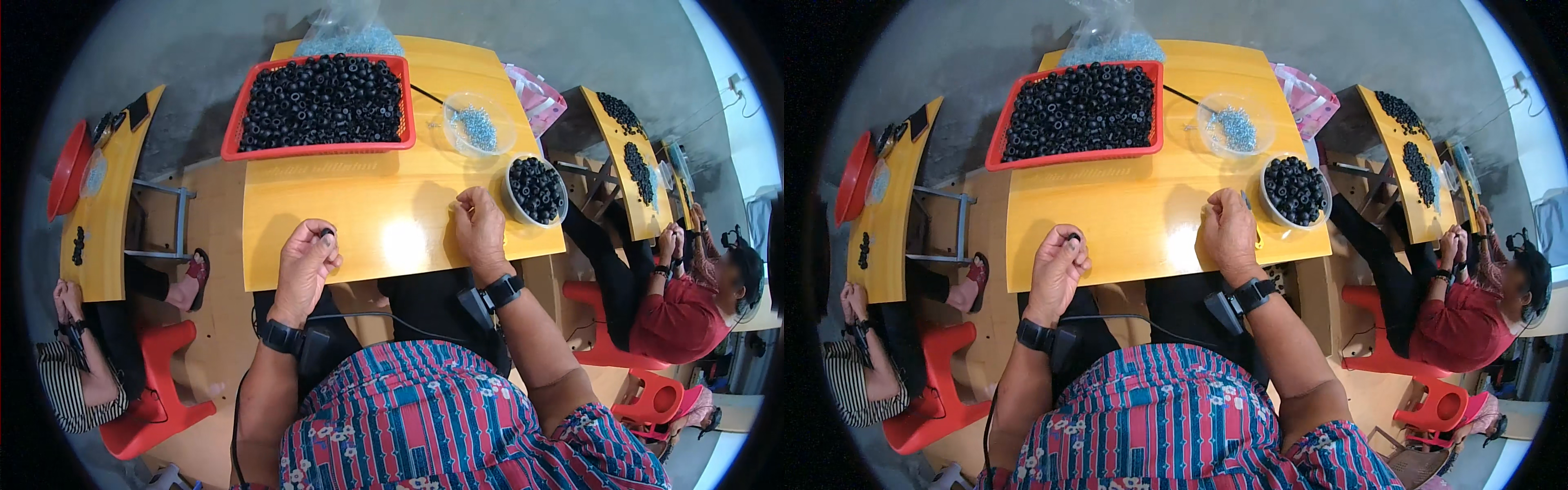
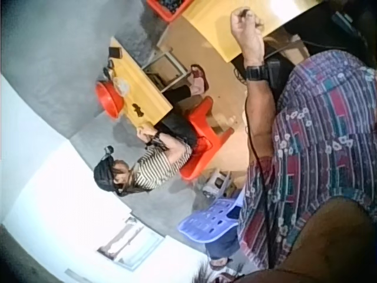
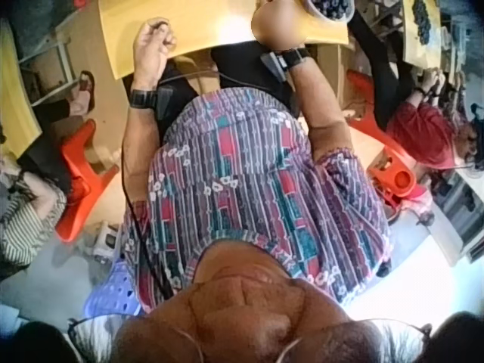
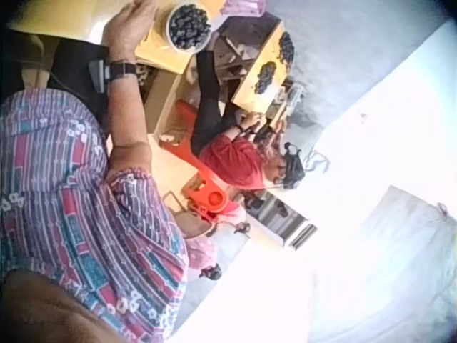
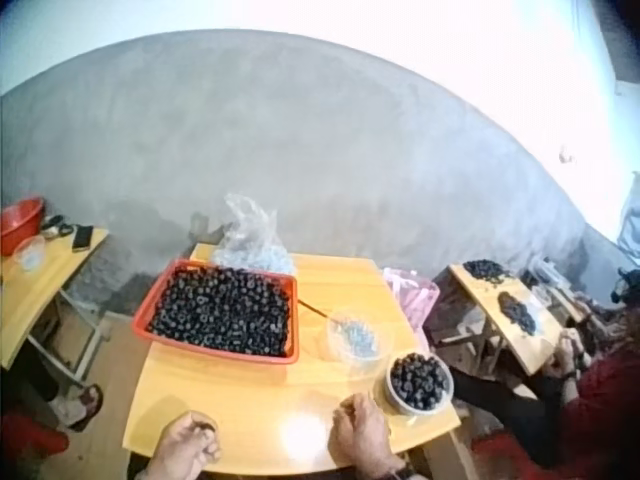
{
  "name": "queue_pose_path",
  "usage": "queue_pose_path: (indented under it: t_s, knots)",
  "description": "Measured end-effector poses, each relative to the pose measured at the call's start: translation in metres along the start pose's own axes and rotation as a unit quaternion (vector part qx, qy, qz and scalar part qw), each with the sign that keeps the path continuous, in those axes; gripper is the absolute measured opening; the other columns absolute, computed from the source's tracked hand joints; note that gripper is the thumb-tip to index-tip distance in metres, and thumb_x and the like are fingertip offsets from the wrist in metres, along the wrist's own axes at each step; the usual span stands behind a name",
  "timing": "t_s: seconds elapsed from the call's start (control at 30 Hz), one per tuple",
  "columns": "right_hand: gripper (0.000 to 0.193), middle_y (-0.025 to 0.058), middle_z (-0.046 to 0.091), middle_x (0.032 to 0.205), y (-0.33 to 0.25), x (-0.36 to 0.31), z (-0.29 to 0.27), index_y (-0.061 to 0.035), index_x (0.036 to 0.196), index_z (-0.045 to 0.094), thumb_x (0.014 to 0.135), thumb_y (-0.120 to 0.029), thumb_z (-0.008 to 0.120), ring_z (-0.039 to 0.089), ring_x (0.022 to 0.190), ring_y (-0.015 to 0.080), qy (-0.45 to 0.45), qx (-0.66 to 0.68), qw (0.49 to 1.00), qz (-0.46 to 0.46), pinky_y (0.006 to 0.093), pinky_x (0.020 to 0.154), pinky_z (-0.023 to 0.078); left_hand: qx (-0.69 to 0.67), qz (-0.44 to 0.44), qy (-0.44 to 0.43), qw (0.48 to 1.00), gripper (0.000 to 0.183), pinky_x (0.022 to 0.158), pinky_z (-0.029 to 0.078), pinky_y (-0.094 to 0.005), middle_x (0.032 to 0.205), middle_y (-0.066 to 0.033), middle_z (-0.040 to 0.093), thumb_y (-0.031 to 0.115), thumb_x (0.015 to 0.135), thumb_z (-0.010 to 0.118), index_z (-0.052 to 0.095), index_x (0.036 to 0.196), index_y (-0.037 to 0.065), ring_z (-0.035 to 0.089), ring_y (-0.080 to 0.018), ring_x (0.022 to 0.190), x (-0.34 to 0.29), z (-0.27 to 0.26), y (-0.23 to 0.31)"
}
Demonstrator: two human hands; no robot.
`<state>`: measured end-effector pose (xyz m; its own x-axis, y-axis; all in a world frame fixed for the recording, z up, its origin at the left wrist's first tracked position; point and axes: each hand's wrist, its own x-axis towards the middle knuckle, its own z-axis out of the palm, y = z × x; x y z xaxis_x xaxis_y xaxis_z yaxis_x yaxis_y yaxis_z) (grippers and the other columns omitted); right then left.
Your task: The worker is assembling small black plastic components by inserting metal pins and organizing them into containers.
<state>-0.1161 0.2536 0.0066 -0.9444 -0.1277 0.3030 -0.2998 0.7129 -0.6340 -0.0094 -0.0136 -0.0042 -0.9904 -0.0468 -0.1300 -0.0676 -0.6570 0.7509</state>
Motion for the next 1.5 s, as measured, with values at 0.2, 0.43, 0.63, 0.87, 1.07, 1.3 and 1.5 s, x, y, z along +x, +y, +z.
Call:
queue_pose_path:
  t_s: [0.2,0.43,0.63,0.87,1.07,1.3,1.5]
  knots:
    - [0.022,0.0164,0.062,0.083,-0.008,0.019,0.000,-0.0009,0.100,0.061,0.078,0.000,0.062,0.062,0.076,0.0323,-0.028,0.022,0.999,-0.011,0.0397,0.069,0.050,-0.004,0.002,0.000,1.000,0.011,0.064,0.044,-0.0229,0.089,-0.0001,0.054,0.008,0.094,0.058,0.054,0.104,0.007,0.048,-0.0083,0.072,-0.001,0.000,0.001]
    - [0.036,0.0210,0.062,0.103,-0.024,0.062,0.027,0.0006,0.116,0.059,0.080,0.001,0.056,0.061,0.093,0.0378,-0.042,-0.001,0.997,-0.060,0.0438,0.081,0.050,-0.027,-0.017,0.000,0.999,0.014,0.064,0.045,-0.0229,0.087,-0.0007,0.053,0.013,0.096,0.057,0.053,0.108,0.007,0.048,-0.0084,0.072,0.000,0.002,0.005]
    - [0.044,0.0250,0.057,0.120,-0.028,0.092,0.043,0.0032,0.126,0.051,0.082,-0.001,0.053,0.058,0.107,0.0403,-0.046,-0.100,0.993,-0.046,0.0446,0.091,0.048,-0.041,-0.031,-0.002,0.999,0.014,0.064,0.044,-0.0231,0.087,-0.0013,0.051,0.013,0.096,0.057,0.052,0.107,0.006,0.047,-0.0091,0.071,0.000,0.000,0.005]
    - [0.058,0.0311,0.037,0.141,-0.034,0.126,0.067,0.0075,0.136,0.036,0.085,-0.009,0.057,0.055,0.116,0.0392,-0.116,-0.235,0.965,-0.018,0.0435,0.092,0.050,-0.038,-0.029,-0.014,0.999,0.016,0.064,0.044,-0.0255,0.087,-0.0024,0.052,0.015,0.096,0.057,0.052,0.108,0.006,0.048,-0.0094,0.071,0.001,-0.003,0.005]
    - [0.066,0.0335,0.031,0.144,0.012,0.155,0.090,0.0115,0.135,0.032,0.081,-0.012,0.060,0.064,0.100,0.0388,-0.125,-0.302,0.945,-0.025,0.0409,0.080,0.055,-0.034,-0.022,-0.037,0.998,0.016,0.064,0.044,-0.0253,0.086,-0.0025,0.052,0.015,0.096,0.057,0.051,0.108,0.005,0.048,-0.0093,0.072,0.004,0.002,0.008]
    - [0.033,0.0285,0.051,0.126,-0.032,0.109,0.062,0.0066,0.113,0.055,0.084,-0.009,0.056,0.064,0.090,0.0404,-0.154,-0.212,0.964,-0.051,0.0430,0.078,0.054,-0.048,-0.027,-0.015,0.998,0.016,0.066,0.045,-0.0266,0.086,-0.0008,0.051,0.013,0.094,0.060,0.054,0.106,0.005,0.049,-0.0095,0.072,0.000,-0.003,0.006]
    - [0.039,0.0157,0.068,0.098,-0.027,0.057,0.026,-0.0045,0.116,0.064,0.077,-0.001,0.064,0.065,0.082,0.0290,-0.039,-0.061,0.993,-0.088,0.0372,0.072,0.052,-0.044,-0.024,-0.016,0.999,0.017,0.064,0.043,-0.0236,0.086,-0.0003,0.052,0.016,0.094,0.061,0.054,0.106,0.007,0.047,-0.0089,0.071,0.001,-0.002,0.003]
